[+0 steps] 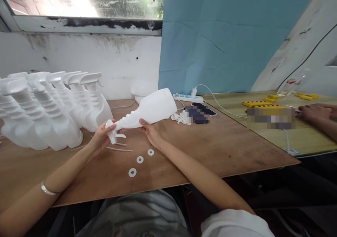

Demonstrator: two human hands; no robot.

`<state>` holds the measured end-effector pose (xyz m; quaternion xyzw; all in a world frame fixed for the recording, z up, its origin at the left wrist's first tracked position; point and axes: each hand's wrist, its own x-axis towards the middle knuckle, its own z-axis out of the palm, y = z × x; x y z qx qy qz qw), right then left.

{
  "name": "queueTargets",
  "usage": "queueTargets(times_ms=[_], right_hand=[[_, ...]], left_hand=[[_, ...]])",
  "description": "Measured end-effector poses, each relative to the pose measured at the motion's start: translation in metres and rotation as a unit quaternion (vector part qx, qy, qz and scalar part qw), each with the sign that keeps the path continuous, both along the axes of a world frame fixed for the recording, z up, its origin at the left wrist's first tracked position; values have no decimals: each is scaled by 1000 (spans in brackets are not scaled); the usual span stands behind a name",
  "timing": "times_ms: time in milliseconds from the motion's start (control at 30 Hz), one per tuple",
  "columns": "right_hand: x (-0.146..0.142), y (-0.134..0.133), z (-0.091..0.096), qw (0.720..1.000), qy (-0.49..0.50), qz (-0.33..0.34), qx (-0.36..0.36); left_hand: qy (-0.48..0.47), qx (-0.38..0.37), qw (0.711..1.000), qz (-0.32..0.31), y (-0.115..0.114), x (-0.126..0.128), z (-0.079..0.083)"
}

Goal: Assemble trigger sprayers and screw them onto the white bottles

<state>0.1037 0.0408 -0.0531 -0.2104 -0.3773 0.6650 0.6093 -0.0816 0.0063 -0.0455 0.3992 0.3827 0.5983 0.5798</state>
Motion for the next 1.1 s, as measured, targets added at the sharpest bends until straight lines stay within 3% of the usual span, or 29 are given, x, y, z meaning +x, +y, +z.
queueTargets(times_ms=[133, 400, 667, 900, 1100], right_hand=[[0, 0, -1, 1000, -2, 1, -6], [-1, 1, -7, 1000, -2, 11, 3], [-3, 1, -8, 1000, -4, 12, -6], [-2, 4, -13, 1000, -3, 25, -6], [-2, 4, -13, 999, 1, 29, -21]], left_hand=[[-2, -9, 1000, -13, 1, 1, -3], [138, 32, 990, -9, -4, 5, -4], [206, 62, 975, 52, -3, 3, -7], [172, 33, 984, 26, -4, 6, -3], [265, 87, 956, 93, -5, 3, -6]])
